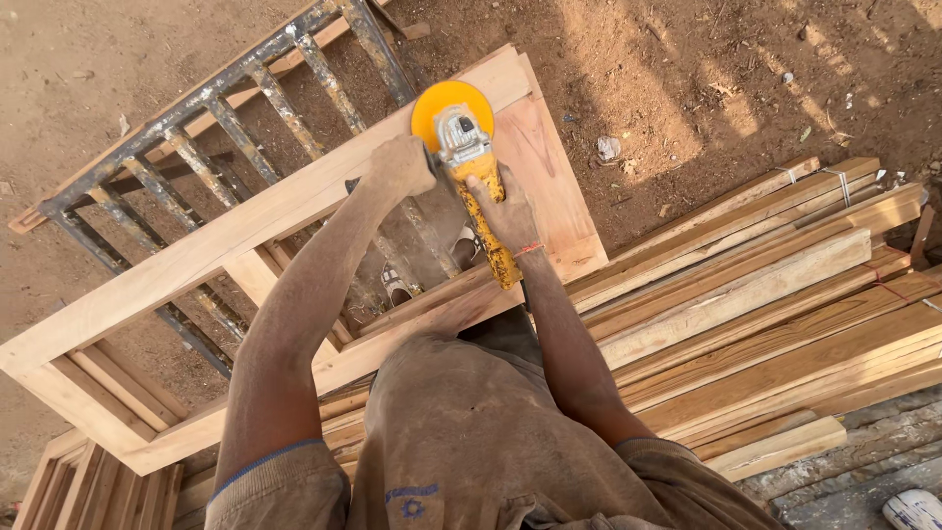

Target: The person uses an angle grinder with a sanding disc to smooth the surfaces of a wooden frame. They move the tool along the edges and flat surfaces, then flip the frame to work on the other side.

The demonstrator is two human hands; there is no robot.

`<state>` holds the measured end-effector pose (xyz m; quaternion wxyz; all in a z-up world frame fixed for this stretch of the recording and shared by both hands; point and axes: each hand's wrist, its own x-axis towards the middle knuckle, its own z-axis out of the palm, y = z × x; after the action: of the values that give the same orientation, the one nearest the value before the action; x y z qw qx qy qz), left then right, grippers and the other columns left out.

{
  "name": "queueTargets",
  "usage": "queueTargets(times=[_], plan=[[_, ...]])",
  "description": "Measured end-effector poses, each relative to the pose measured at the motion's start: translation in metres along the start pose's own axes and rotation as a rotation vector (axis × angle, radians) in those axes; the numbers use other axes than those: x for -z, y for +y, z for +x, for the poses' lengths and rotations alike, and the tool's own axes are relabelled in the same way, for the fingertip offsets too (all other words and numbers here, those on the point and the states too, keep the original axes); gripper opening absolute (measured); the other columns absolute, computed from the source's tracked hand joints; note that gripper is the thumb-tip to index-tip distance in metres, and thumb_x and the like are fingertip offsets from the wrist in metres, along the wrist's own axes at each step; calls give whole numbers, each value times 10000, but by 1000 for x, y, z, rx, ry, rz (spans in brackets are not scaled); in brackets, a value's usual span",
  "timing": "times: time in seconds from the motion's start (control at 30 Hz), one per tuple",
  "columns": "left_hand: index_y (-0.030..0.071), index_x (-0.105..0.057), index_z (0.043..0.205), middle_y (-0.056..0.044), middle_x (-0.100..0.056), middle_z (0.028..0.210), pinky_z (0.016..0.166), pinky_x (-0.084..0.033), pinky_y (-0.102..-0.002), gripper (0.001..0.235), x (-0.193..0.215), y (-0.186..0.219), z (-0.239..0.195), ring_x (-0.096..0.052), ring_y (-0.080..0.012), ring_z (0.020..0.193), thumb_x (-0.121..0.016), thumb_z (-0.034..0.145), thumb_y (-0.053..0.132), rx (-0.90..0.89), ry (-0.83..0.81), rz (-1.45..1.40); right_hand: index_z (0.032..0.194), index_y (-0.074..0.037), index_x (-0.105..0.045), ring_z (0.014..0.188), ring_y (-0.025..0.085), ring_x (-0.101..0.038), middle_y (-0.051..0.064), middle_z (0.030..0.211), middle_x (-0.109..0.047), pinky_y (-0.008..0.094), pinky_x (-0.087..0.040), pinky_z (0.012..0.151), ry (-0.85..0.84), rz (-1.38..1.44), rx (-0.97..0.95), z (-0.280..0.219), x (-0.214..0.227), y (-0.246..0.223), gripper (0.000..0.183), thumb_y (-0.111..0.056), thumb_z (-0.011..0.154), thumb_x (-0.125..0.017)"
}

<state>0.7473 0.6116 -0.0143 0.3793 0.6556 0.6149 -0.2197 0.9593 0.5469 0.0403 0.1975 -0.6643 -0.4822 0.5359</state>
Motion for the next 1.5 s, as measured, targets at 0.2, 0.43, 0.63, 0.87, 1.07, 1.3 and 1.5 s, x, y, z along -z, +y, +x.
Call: queueTargets(times=[0.2,0.43,0.63,0.87,1.07,1.3,1.5], plan=[[-3,-742,917,-213,-750,882,766,-596,-458,368,-18,-13,-39,-745,-343,855,-697,850,356,57,32,-175,1413,0,-535,1187,349,-664,245,1246,-683,452,-530,962,-17,-68,61,-17,-11,-1,728,-496,921,-741],[-14,-755,930,-235,-750,890,787,-620,-450,303,-34,73,-1,-761,-355,870,-668,800,246,-102,18,-113,1384,-13,-593,1144,286,-714,197,1230,-725,405,-547,987,142,-67,81,-32,54,26,568,-386,979,-733],[-6,-735,927,-206,-749,868,730,-633,-441,319,-37,89,-5,-770,-320,815,-664,847,295,-108,-72,-28,1397,5,-560,1119,279,-700,195,1219,-709,400,-543,970,103,54,85,-50,61,36,555,-356,997,-693],[51,-684,1031,-90,-653,767,695,-607,-387,298,26,44,74,-672,-179,711,-659,897,316,-90,-67,57,1409,49,-534,1156,315,-697,252,1256,-681,425,-565,961,259,-160,137,43,39,16,726,-500,989,-757],[57,-735,978,-126,-718,830,748,-619,-386,249,13,73,68,-726,-219,774,-680,809,231,-187,-55,124,1394,2,-555,1027,264,-741,177,1141,-732,422,-580,875,216,-22,-84,6,53,12,715,-509,914,-695],[-13,-746,901,-240,-748,870,803,-607,-470,391,-29,94,-5,-754,-370,877,-679,855,369,-203,-60,-5,1391,21,-544,1078,305,-729,210,1153,-731,430,-568,904,205,-15,-40,-62,59,40,656,-452,969,-713],[-30,-742,876,-250,-741,836,777,-615,-453,439,-54,135,-31,-755,-363,861,-686,878,404,-279,-99,21,1427,-38,-512,1034,290,-763,187,1083,-762,409,-584,894,189,26,-289,-111,77,68,686,-494,941,-674]])
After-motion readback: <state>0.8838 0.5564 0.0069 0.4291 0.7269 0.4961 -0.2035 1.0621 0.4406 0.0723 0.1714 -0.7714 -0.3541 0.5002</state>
